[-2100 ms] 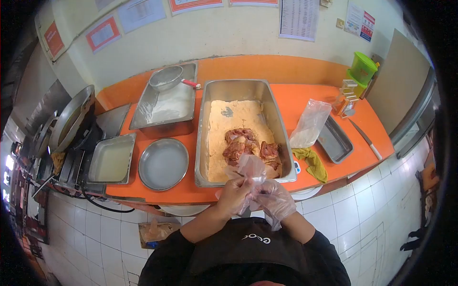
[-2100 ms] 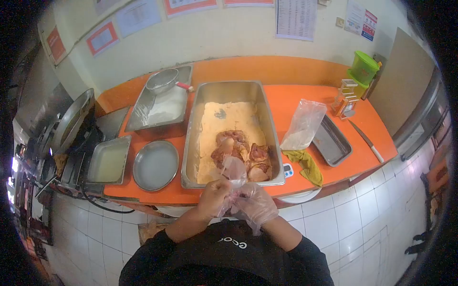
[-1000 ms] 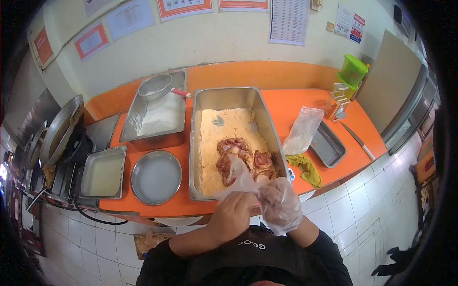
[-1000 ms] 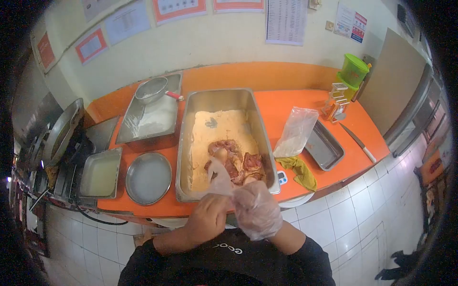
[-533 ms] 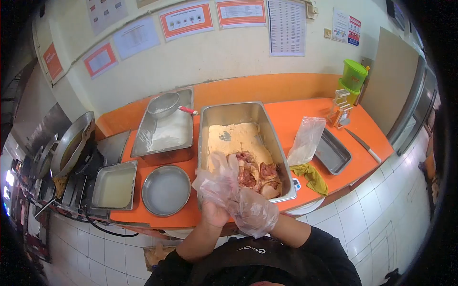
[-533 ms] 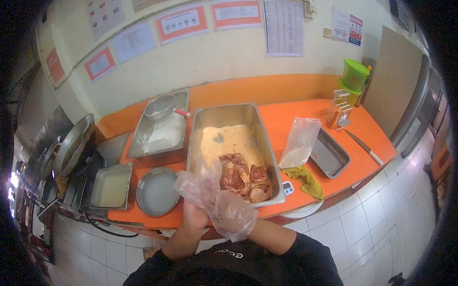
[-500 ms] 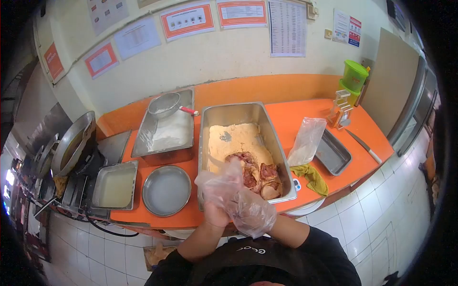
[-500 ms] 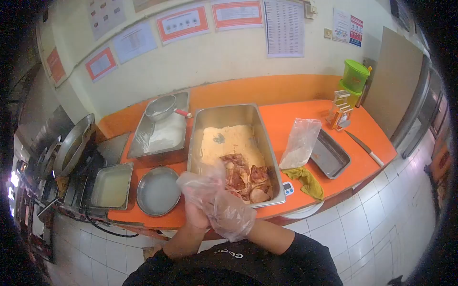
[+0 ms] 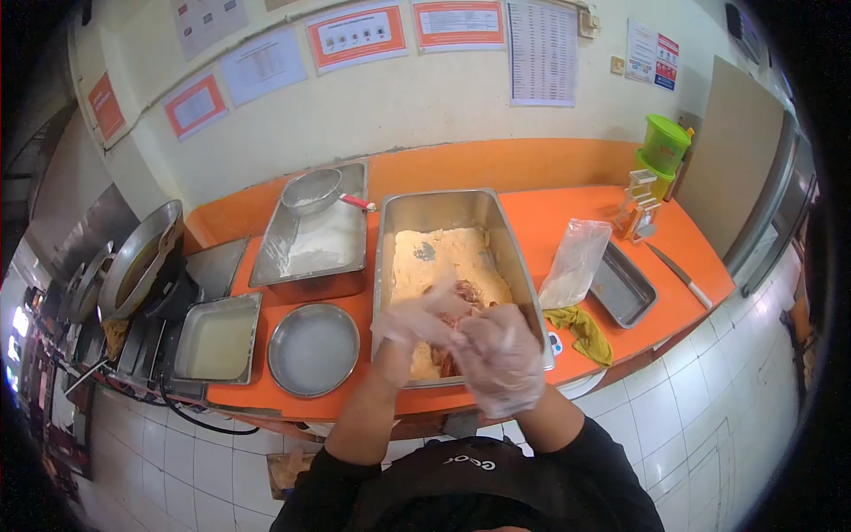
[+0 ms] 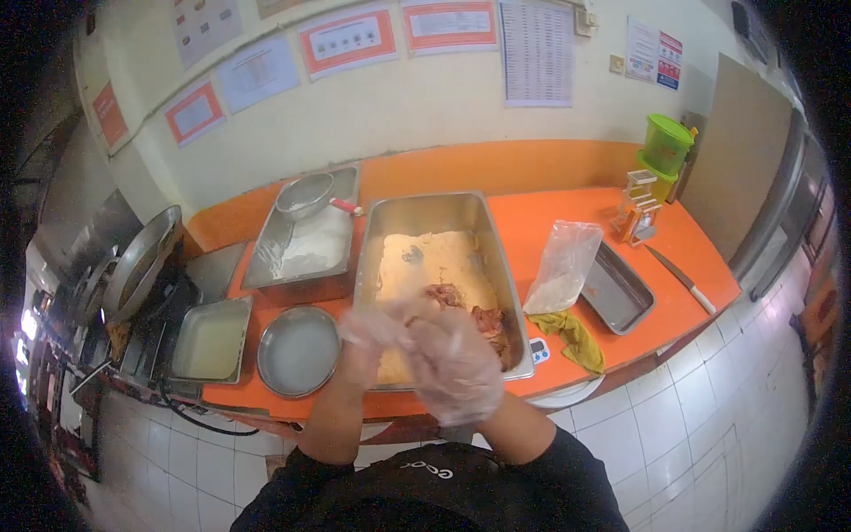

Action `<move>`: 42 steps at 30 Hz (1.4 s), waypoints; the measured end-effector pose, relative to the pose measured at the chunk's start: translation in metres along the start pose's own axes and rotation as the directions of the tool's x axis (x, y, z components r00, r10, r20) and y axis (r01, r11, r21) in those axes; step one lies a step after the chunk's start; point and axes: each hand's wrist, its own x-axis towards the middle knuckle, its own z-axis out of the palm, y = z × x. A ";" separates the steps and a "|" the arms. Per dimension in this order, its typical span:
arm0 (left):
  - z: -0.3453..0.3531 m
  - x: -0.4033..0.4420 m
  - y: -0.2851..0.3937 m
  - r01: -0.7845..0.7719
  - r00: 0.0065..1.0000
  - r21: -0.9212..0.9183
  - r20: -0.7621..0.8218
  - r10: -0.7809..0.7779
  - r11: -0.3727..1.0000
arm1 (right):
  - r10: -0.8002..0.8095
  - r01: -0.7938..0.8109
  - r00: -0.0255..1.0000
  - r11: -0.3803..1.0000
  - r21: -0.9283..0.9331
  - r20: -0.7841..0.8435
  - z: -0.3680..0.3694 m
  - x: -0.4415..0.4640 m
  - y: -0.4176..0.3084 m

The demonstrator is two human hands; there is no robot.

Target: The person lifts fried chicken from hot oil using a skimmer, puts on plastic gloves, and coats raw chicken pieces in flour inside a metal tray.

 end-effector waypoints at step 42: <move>-0.067 -0.059 -0.044 0.207 0.622 0.960 -0.277 0.732 0.188 | 0.063 0.335 -0.234 0.942 0.020 0.970 0.221 0.032 0.146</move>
